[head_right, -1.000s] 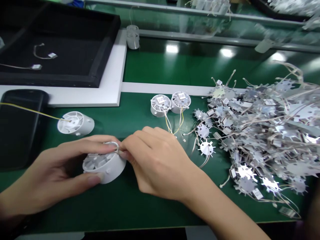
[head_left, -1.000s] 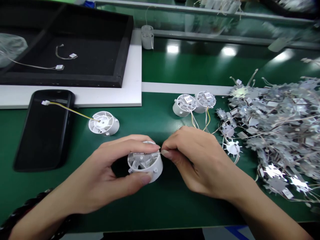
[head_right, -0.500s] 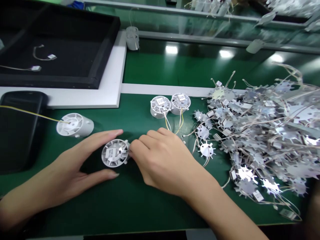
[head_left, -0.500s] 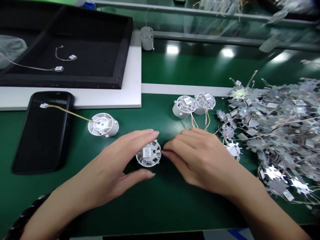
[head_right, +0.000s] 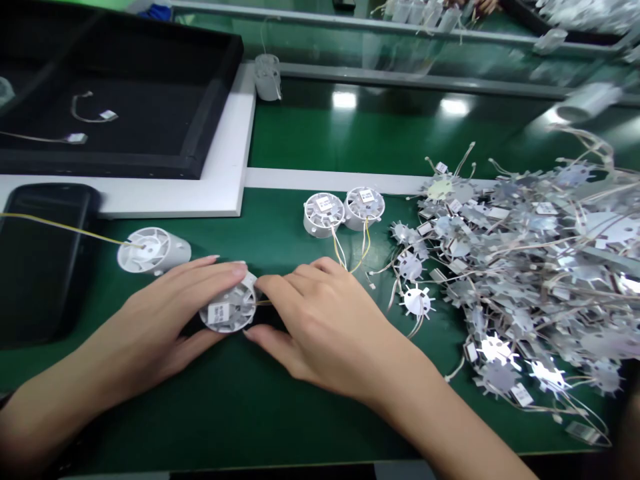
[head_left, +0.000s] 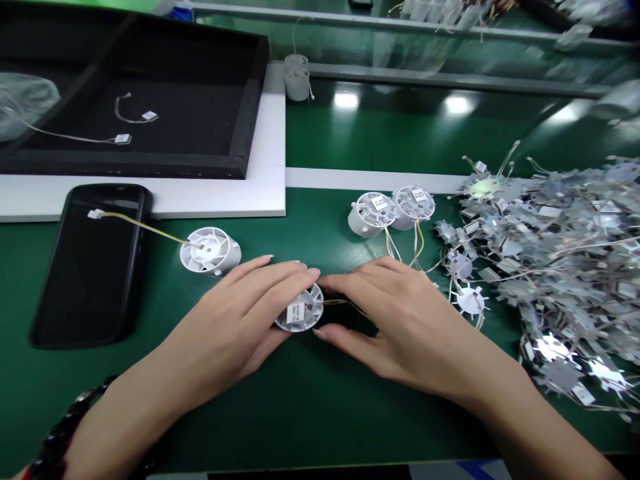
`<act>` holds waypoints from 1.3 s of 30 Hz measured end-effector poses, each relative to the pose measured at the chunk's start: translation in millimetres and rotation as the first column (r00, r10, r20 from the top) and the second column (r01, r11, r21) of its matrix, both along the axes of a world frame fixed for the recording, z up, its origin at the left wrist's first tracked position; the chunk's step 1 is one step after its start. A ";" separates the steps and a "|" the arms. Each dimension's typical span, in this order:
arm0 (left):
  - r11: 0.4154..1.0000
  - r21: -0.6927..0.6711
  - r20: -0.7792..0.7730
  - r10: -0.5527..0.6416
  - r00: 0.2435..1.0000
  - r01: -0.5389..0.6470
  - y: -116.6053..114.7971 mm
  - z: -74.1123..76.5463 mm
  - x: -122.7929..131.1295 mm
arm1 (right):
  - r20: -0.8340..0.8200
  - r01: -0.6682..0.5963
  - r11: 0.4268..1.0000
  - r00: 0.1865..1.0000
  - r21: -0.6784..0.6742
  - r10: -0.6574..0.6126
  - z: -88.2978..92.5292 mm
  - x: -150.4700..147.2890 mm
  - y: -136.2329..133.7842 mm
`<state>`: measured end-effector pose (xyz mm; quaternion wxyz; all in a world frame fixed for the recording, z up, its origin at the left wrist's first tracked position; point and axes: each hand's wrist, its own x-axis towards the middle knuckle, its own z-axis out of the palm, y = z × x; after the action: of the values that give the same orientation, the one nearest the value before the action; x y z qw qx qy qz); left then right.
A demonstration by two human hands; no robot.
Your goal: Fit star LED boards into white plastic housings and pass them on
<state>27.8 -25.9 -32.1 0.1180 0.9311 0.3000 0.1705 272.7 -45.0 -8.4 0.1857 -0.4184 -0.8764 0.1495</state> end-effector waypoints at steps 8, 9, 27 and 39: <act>0.973 0.223 0.169 0.029 0.985 -0.067 -5.3 15.8 -2.4 | -0.174 -0.059 0.979 0.980 0.197 0.094 3.5 -1.7 0.2; 0.972 0.225 0.180 0.025 0.983 -0.066 -5.9 15.9 -2.7 | -0.170 -0.064 0.975 0.980 0.211 0.101 4.5 -1.6 -0.3; 0.957 0.268 0.194 0.058 0.979 -0.110 -7.2 15.0 1.1 | -0.117 0.024 0.885 0.992 0.465 0.035 3.0 -2.7 -3.8; 0.961 0.257 0.180 0.056 0.982 -0.102 -9.1 15.8 -3.7 | -0.434 0.063 0.998 0.898 -0.028 -0.069 8.8 -10.9 -5.6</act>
<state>24.1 -35.0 -16.4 0.0108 0.9077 0.3002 0.2931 261.8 -50.6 0.4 0.3787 -0.4052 -0.7973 0.2382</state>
